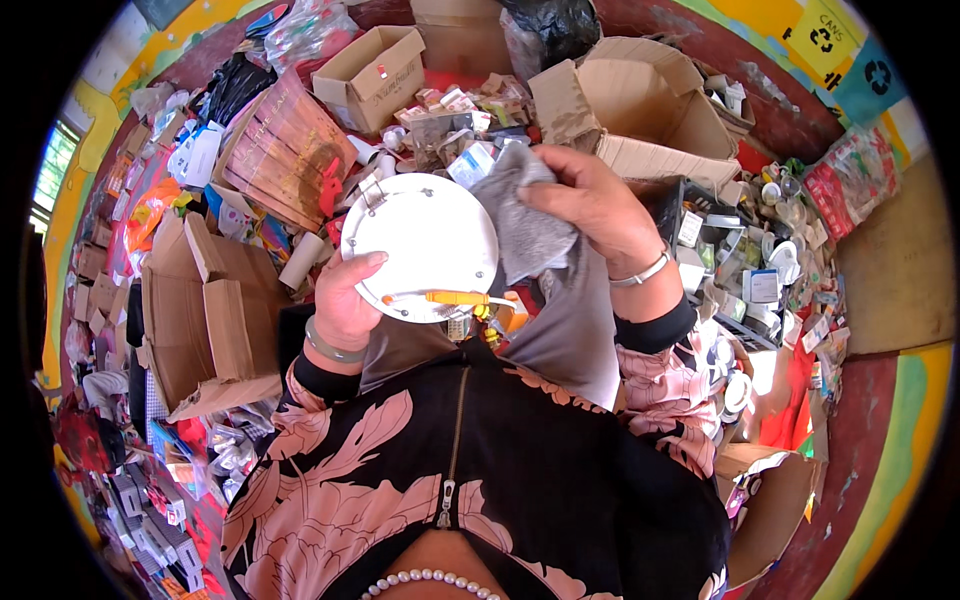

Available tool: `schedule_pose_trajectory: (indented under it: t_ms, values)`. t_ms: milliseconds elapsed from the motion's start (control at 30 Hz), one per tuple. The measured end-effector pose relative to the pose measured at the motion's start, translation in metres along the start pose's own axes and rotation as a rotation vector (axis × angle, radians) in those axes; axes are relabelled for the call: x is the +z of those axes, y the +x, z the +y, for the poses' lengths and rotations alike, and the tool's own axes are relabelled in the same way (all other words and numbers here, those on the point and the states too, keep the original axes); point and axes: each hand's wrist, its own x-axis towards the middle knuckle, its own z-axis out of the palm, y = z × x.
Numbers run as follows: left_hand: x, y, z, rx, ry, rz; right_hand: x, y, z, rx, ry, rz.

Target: The person sits on the floor surrounded by boxes and miscellaneous items. They pick up a small plastic bag, then a gold-colored metal container, and wipe it with a gray cloth. They then pick up a white circular lid and wipe it thoroughly with the cloth before placing it into a cardboard box.

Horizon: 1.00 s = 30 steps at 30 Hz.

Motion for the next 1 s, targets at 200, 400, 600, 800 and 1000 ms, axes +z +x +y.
schedule_pose_trajectory:
  t_ms: [200, 400, 600, 800, 1000]
  values:
    - [0.010, 0.001, -0.010, -0.031, 0.039, 0.034, 0.020, 0.020, 0.006, -0.078, -0.436, -0.145]
    - [0.009, 0.003, -0.014, 0.045, -0.096, 0.074, 0.018, 0.019, 0.032, -0.030, -0.128, -0.082]
    - [0.007, 0.007, -0.013, 0.116, -0.147, 0.083, 0.031, 0.000, 0.053, 0.067, 0.237, 0.027]
    - [0.011, 0.011, -0.018, 0.123, -0.093, 0.113, 0.022, -0.005, 0.063, 0.101, 0.317, 0.027]
    - [0.010, 0.014, 0.001, -0.043, -0.206, -0.062, 0.002, 0.009, 0.055, 0.150, 0.279, -0.038]
